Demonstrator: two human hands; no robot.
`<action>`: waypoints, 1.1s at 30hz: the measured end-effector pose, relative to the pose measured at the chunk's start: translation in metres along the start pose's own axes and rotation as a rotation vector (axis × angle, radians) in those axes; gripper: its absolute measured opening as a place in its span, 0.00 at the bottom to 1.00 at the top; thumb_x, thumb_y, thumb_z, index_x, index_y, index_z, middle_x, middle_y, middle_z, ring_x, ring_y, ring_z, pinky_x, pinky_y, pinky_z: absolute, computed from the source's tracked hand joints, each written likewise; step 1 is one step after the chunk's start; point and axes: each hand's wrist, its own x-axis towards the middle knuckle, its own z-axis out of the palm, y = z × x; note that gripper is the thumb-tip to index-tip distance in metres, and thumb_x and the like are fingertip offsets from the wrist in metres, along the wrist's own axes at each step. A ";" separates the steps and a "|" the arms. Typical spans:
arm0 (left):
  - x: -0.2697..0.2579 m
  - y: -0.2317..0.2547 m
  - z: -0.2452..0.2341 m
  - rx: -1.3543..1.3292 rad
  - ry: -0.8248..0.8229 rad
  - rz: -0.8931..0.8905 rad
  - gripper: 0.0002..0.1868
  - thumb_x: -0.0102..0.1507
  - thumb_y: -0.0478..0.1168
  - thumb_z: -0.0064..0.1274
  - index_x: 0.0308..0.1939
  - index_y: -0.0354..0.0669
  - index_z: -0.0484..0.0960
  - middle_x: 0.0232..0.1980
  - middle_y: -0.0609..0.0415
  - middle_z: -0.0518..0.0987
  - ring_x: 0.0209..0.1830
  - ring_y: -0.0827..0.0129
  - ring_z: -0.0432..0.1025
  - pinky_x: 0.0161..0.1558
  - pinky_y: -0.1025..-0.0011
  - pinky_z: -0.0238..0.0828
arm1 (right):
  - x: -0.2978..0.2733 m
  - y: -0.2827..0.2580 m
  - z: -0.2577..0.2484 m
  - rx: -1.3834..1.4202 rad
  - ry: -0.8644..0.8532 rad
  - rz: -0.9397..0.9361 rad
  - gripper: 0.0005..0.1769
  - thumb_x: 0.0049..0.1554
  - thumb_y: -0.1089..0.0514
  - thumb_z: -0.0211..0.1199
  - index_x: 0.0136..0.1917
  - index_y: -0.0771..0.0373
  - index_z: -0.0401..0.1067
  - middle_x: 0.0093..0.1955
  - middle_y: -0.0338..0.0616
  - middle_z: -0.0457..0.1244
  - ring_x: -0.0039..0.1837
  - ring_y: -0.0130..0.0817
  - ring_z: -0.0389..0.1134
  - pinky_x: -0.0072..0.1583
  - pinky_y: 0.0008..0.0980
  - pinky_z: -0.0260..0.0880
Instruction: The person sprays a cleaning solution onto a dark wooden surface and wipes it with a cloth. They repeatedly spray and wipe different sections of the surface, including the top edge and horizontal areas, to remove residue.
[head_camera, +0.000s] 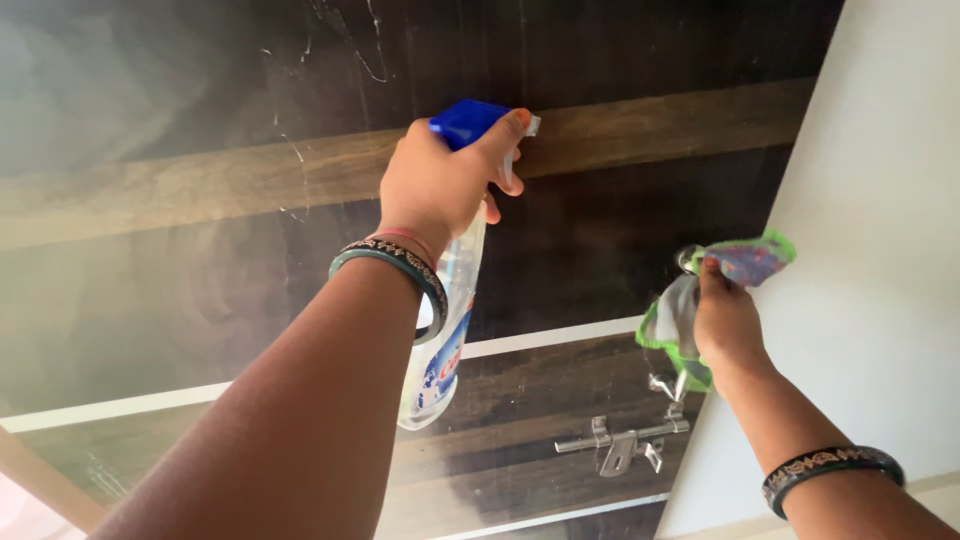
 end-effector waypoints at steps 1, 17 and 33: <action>0.000 0.000 0.001 -0.011 0.005 0.008 0.23 0.56 0.62 0.56 0.29 0.47 0.88 0.23 0.59 0.86 0.15 0.73 0.76 0.28 0.75 0.75 | 0.001 0.003 0.004 -0.132 0.039 -0.049 0.34 0.69 0.35 0.43 0.67 0.66 0.68 0.64 0.58 0.64 0.65 0.53 0.63 0.65 0.45 0.59; -0.004 -0.003 0.001 -0.008 0.034 0.007 0.24 0.55 0.64 0.57 0.30 0.48 0.89 0.24 0.61 0.86 0.17 0.75 0.76 0.31 0.76 0.76 | 0.002 0.031 0.014 -0.268 0.175 -0.483 0.23 0.64 0.51 0.50 0.66 0.66 0.65 0.57 0.67 0.66 0.59 0.67 0.67 0.60 0.53 0.66; -0.008 0.005 -0.002 0.004 0.021 -0.065 0.23 0.55 0.63 0.57 0.30 0.49 0.89 0.24 0.60 0.86 0.18 0.74 0.76 0.32 0.74 0.75 | -0.020 0.001 0.016 -0.240 0.111 -0.168 0.24 0.65 0.45 0.48 0.57 0.70 0.70 0.49 0.64 0.69 0.49 0.61 0.73 0.54 0.52 0.71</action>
